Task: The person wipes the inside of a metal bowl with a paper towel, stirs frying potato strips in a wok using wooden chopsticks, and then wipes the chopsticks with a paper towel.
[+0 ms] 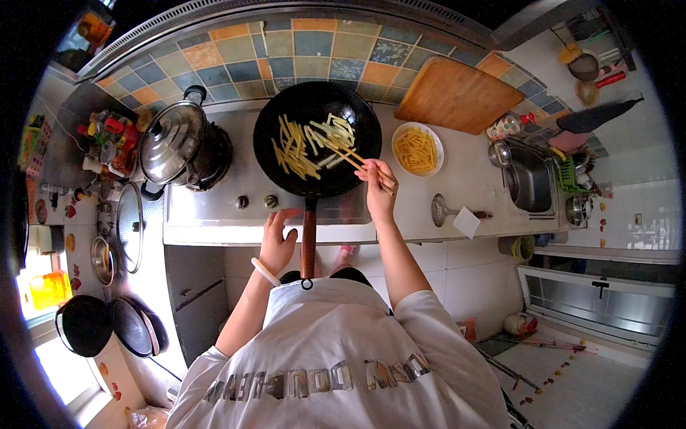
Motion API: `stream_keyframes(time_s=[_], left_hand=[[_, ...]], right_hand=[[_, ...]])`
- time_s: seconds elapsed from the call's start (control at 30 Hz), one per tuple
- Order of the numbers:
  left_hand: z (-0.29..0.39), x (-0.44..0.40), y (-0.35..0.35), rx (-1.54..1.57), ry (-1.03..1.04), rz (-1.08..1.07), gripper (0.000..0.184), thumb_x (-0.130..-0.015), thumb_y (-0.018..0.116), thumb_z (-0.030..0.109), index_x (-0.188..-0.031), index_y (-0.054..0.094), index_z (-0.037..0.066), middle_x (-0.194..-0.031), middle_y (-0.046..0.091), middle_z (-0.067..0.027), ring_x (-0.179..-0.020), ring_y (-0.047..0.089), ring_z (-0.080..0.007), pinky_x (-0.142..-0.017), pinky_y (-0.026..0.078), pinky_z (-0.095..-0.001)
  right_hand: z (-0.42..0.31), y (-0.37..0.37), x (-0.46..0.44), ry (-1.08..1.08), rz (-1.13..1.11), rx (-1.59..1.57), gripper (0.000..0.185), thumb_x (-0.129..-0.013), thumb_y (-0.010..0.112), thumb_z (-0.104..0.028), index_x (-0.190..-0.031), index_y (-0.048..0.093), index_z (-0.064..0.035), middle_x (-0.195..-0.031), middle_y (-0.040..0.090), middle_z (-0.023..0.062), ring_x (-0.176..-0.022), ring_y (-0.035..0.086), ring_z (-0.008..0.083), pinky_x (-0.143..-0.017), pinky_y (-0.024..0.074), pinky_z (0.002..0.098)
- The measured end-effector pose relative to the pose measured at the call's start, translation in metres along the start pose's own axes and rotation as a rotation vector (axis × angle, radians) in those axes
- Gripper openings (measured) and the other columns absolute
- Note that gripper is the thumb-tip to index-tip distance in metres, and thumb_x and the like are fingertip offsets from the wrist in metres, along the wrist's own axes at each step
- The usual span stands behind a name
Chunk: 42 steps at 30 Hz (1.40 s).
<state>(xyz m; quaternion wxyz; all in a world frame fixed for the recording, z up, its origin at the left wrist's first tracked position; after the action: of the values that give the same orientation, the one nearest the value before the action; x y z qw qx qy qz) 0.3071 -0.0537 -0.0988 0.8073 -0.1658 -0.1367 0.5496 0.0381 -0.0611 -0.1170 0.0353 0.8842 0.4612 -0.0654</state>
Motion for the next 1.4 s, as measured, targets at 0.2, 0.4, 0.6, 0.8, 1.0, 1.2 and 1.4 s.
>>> stream_keyframes(time_s=[0.2, 0.4, 0.6, 0.8, 1.0, 1.2, 1.4], left_hand=[[-0.009, 0.003, 0.008, 0.007, -0.008, 0.002, 0.041, -0.073, 0.053, 0.0, -0.114, 0.058, 0.005, -0.113, 0.058, -0.0188, -0.109, 0.049, -0.04, -0.099, 0.039, -0.0456], [-0.003, 0.003, 0.008, 0.0, 0.006, -0.007, 0.041, -0.074, 0.053, 0.0, -0.114, 0.058, 0.006, -0.112, 0.058, -0.0184, -0.109, 0.049, -0.0403, -0.098, 0.039, -0.0456], [-0.01, 0.004, 0.006, -0.024, 0.026, -0.001, 0.04, -0.074, 0.052, 0.001, -0.114, 0.058, 0.007, -0.112, 0.058, -0.0186, -0.109, 0.049, -0.0404, -0.099, 0.039, -0.0457], [-0.004, 0.003, 0.003, -0.004, -0.014, -0.013, 0.041, -0.073, 0.052, 0.0, -0.114, 0.058, 0.007, -0.112, 0.057, -0.0195, -0.11, 0.048, -0.0406, -0.099, 0.039, -0.0458], [-0.008, 0.006, 0.002, -0.002, 0.005, 0.015, 0.041, -0.073, 0.052, -0.001, -0.113, 0.059, 0.007, -0.111, 0.057, -0.0192, -0.11, 0.047, -0.04, -0.098, 0.039, -0.0458], [0.0, 0.003, 0.001, 0.011, 0.02, 0.018, 0.04, -0.073, 0.052, -0.001, -0.112, 0.06, 0.006, -0.109, 0.058, -0.0191, -0.104, 0.049, -0.0398, -0.097, 0.039, -0.0449], [0.002, 0.002, 0.001, 0.007, 0.041, 0.023, 0.041, -0.072, 0.051, -0.002, -0.111, 0.06, 0.006, -0.104, 0.06, -0.0166, -0.103, 0.05, -0.0385, -0.096, 0.04, -0.0442]], right_hand=[[-0.001, 0.043, -0.001, 0.018, -0.167, -0.089, 0.028, -0.102, 0.047, -0.022, -0.11, 0.058, 0.0028, -0.099, 0.066, 0.0127, -0.085, 0.07, 0.0202, -0.075, 0.055, 0.0262], [0.013, 0.061, 0.0, 0.034, -0.244, -0.095, 0.031, -0.103, 0.046, -0.025, -0.112, 0.059, 0.0021, -0.1, 0.066, 0.0119, -0.088, 0.069, 0.0204, -0.076, 0.0541, 0.0255], [-0.009, 0.021, -0.001, -0.02, -0.06, -0.037, 0.022, -0.101, 0.048, -0.017, -0.102, 0.059, 0.0021, -0.086, 0.067, 0.0095, -0.074, 0.069, 0.0161, -0.067, 0.0535, 0.0243], [-0.015, 0.043, -0.011, -0.079, -0.02, -0.03, 0.025, -0.101, 0.049, -0.02, -0.1, 0.059, 0.0031, -0.085, 0.067, 0.0095, -0.073, 0.068, 0.0161, -0.069, 0.0539, 0.0244], [-0.014, 0.028, -0.001, -0.066, 0.003, 0.081, 0.03, -0.102, 0.049, -0.024, -0.097, 0.06, 0.004, -0.084, 0.067, 0.0104, -0.074, 0.07, 0.0175, -0.069, 0.0543, 0.0243], [-0.009, 0.022, 0.0, -0.011, -0.049, 0.033, 0.026, -0.1, 0.051, -0.021, -0.095, 0.059, 0.003, -0.082, 0.066, 0.009, -0.073, 0.07, 0.0172, -0.065, 0.0547, 0.0247], [-0.008, 0.014, 0.0, 0.02, -0.026, 0.025, 0.024, -0.1, 0.052, -0.02, -0.096, 0.059, 0.0028, -0.081, 0.066, 0.008, -0.072, 0.07, 0.0168, -0.065, 0.0547, 0.0242]])
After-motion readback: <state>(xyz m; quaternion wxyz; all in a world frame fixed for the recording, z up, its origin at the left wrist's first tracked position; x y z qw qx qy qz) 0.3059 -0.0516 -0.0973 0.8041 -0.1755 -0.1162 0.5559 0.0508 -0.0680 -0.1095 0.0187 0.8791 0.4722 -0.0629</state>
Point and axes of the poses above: each hand's wrist, its own x-axis away from the middle knuckle, its own y-axis out of the palm, z = x × y, the point moved 6 cm from there along -x, towards the middle knuckle
